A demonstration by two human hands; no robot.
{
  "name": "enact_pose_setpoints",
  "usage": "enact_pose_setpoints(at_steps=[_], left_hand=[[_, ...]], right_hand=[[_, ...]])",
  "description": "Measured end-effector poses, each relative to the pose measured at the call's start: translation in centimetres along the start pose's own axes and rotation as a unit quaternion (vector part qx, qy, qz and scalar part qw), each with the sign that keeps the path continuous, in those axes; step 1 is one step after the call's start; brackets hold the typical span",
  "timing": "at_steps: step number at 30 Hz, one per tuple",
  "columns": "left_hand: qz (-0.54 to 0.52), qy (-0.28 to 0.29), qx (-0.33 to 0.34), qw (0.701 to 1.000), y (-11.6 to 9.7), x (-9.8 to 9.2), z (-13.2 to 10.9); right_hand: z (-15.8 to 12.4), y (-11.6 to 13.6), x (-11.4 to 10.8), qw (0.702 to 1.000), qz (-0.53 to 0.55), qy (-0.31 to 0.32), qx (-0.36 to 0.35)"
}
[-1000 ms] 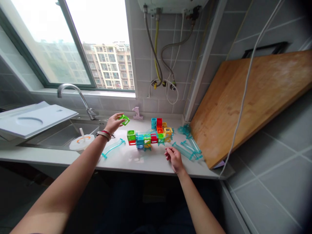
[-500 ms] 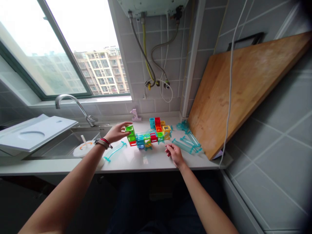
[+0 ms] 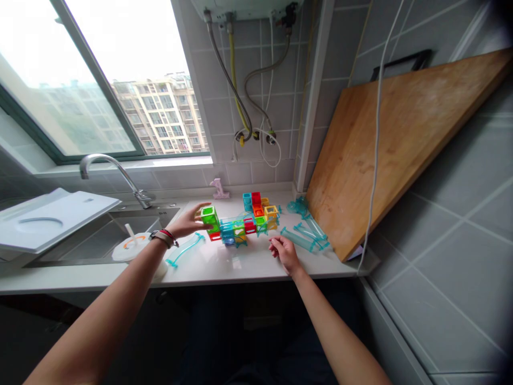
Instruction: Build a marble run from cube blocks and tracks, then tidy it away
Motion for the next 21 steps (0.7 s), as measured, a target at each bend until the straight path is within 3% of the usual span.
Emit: enact_pose_setpoints(at_steps=[8, 15, 21], left_hand=[[-0.002, 0.005, -0.006, 1.000, 0.2, -0.2, 0.1], [-0.015, 0.020, 0.001, 1.000, 0.1, -0.1, 0.3], [-0.023, 0.027, 0.008, 0.999, 0.2, 0.0, 0.3]], right_hand=[[0.1, -0.4, -0.3, 1.000, 0.003, -0.014, 0.013], [1.1, -2.1, -1.7, 0.992, 0.030, -0.116, 0.050], [2.1, -2.9, -1.5, 0.986, 0.026, -0.153, 0.060]])
Point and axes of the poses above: each hand's wrist, its own z-axis towards the middle knuckle, its own x-axis out of the palm, y = z × x, the point moved 10 cm from there along z, towards the middle knuckle, and after that the axes turned 6 degrees about -z, right-handed, at the moved point
